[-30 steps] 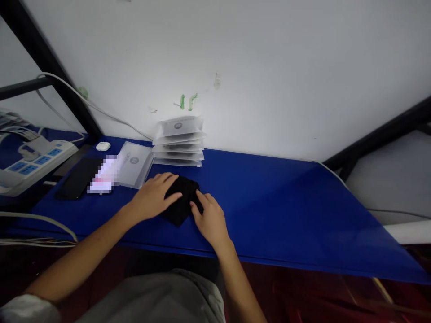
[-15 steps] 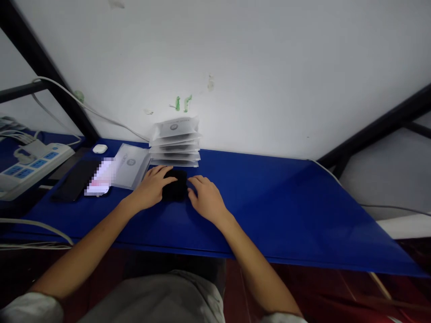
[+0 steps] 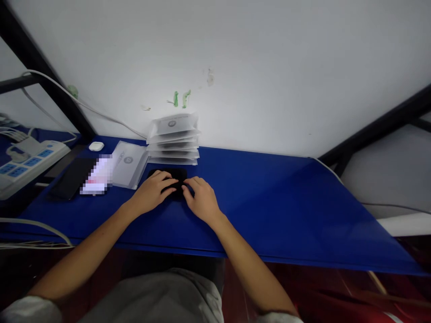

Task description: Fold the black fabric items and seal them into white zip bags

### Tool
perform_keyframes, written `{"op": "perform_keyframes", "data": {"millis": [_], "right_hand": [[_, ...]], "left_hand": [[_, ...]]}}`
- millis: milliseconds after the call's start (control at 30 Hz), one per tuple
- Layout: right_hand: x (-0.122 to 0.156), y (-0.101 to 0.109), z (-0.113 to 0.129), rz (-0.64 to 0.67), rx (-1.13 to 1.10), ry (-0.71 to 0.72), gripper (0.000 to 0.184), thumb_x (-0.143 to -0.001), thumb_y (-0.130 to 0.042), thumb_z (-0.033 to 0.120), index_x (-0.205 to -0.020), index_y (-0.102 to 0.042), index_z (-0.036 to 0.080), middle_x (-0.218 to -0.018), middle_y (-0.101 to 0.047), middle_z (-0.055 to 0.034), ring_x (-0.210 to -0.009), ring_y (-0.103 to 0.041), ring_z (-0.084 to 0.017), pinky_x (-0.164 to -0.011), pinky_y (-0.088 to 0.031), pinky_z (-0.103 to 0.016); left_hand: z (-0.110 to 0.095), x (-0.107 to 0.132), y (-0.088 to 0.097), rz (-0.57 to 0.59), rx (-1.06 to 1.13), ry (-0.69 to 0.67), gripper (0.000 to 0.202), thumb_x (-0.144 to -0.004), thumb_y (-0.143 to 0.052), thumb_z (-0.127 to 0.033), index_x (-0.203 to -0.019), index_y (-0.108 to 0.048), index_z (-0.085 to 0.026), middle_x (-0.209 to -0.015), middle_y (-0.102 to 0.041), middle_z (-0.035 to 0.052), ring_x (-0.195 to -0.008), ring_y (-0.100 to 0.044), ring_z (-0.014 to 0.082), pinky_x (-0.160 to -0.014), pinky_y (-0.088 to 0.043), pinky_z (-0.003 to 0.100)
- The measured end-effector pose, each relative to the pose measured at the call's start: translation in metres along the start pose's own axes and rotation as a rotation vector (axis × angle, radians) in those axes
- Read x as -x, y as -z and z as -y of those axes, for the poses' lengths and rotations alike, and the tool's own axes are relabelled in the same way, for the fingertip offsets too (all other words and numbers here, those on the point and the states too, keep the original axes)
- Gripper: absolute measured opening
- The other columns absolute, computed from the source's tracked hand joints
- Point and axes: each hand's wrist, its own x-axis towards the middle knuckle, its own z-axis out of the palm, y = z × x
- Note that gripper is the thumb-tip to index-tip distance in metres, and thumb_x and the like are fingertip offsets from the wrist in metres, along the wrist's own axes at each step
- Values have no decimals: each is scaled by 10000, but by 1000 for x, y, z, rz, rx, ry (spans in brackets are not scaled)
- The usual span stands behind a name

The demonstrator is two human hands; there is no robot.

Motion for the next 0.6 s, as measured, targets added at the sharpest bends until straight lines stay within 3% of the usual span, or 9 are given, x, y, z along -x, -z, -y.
{"op": "perform_keyframes", "data": {"millis": [200, 367, 500, 600], "right_hand": [[1, -1, 3, 5, -4, 28, 236, -865, -571, 335, -1033, -613, 174, -959, -658, -87, -901, -606, -222, -805, -489, -368], [1, -1, 0, 20, -16, 46, 115, -852, -555, 226, -930, -634, 196, -910, -665, -62, -859, -605, -199, -777, -484, -336], [1, 0, -3, 42, -19, 45, 146, -857, -517, 199, -936, -640, 204, -950, -677, -62, -870, -608, -195, -777, -477, -335], [0, 3, -6, 12, 5, 36, 165, -867, -495, 204, -955, -635, 202, -949, -679, -64, -878, -609, -204, -797, -467, -352]], "left_hand": [[6, 3, -2, -98, 64, 27, 287, -954, -397, -215, -1126, -621, -167, -1081, -651, 71, -966, -584, 188, -852, -503, 350], [6, 6, -4, -115, 119, -6, 277, -956, -391, -221, -1098, -627, -188, -1074, -664, 62, -990, -601, 178, -873, -500, 343], [4, 8, -1, -78, 27, 1, 231, -909, -494, -249, -1095, -619, -193, -1076, -649, 60, -991, -580, 202, -883, -491, 364], [7, 9, 6, -6, -100, 91, 302, -844, -544, -174, -1142, -593, -182, -1134, -617, 76, -1020, -558, 242, -873, -489, 392]]}}
